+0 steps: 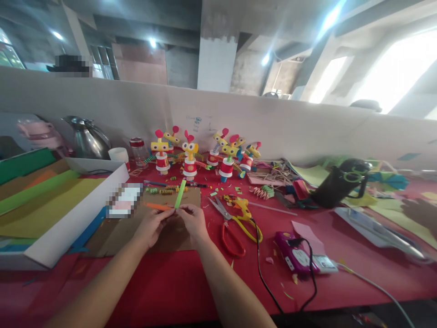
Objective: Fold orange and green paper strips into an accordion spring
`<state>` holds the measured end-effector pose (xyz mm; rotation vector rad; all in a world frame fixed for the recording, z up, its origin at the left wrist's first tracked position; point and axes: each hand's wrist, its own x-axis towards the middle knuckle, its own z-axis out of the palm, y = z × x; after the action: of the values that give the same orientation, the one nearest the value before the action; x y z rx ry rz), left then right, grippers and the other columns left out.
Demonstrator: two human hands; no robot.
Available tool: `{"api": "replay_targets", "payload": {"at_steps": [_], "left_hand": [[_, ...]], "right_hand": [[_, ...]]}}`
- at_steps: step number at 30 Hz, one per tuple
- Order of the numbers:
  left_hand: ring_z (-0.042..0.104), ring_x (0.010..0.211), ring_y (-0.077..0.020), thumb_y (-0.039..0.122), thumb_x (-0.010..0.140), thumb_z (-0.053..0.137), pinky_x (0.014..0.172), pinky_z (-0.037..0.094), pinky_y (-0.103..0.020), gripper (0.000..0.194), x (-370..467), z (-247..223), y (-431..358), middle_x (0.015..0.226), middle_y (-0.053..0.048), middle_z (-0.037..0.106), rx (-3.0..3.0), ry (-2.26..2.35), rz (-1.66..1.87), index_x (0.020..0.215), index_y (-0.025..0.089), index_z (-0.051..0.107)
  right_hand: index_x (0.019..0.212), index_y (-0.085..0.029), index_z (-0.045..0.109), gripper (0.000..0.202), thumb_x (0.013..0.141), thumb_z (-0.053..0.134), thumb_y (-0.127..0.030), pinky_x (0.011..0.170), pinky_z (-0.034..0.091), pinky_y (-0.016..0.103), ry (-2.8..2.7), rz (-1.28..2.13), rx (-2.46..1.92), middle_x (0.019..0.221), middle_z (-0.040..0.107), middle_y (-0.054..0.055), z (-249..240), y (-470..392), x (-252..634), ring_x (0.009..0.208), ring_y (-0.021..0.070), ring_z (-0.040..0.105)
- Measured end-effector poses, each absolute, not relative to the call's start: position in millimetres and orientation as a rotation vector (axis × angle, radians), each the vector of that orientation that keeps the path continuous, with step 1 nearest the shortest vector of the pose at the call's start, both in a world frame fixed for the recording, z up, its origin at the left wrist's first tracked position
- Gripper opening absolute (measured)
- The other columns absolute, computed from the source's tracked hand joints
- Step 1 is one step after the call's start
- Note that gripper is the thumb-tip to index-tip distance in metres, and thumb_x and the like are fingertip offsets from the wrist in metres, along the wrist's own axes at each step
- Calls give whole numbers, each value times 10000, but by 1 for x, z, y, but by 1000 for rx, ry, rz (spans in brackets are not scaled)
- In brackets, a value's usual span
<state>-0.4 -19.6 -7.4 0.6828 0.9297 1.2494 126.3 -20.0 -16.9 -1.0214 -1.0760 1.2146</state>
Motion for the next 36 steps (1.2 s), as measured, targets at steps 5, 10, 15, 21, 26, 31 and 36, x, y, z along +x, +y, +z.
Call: {"api": "replay_targets", "payload": {"at_steps": [5,10,15,21,26,31,36], "left_hand": [[675,635,-175,211,534,823,678,528,-283,244,0,-12,-19,656,-47,713,701,928,1275,733,128,709],[666,628,-177,224,513,827,658,513,-280,267,-3,-15,-17,640,-30,696,732,939,1315,730,141,694],[635,619,-136,211,530,817,624,482,-229,220,-4,-15,-16,651,-6,677,753,906,1310,687,158,674],[603,591,-123,217,521,817,605,462,-224,235,-3,-13,-16,626,3,649,761,918,1306,683,147,663],[604,610,-114,204,550,794,621,456,-210,199,-5,-17,-15,626,18,640,777,873,1288,673,159,644],[609,631,-123,196,518,802,629,463,-215,220,-5,-18,-14,633,9,649,741,864,1312,664,152,643],[611,654,-120,167,493,812,642,471,-214,241,-4,-14,-15,665,-2,660,708,858,1321,678,139,659]], "right_hand": [[717,-178,697,206,627,735,-359,640,470,270,-996,1294,-1016,675,676,6,-20,-19,125,638,156,612],[695,-192,688,163,620,748,-323,658,472,262,-1003,1274,-1005,674,661,-11,-22,-19,121,652,148,604],[700,-181,683,172,632,750,-324,643,461,262,-998,1327,-993,662,653,-5,-24,-18,122,633,147,595],[718,-183,678,175,633,755,-315,635,444,254,-976,1327,-979,682,658,-7,-25,-18,123,635,142,587],[705,-185,692,145,655,728,-316,652,445,256,-1090,1228,-1025,685,659,-7,-25,-16,124,654,148,585],[717,-189,705,112,687,700,-297,688,458,275,-1252,1061,-1038,722,672,13,-32,-10,125,715,175,605],[755,-199,705,120,676,716,-288,721,475,292,-1229,1093,-964,756,685,18,-35,-6,125,741,183,620]]}}
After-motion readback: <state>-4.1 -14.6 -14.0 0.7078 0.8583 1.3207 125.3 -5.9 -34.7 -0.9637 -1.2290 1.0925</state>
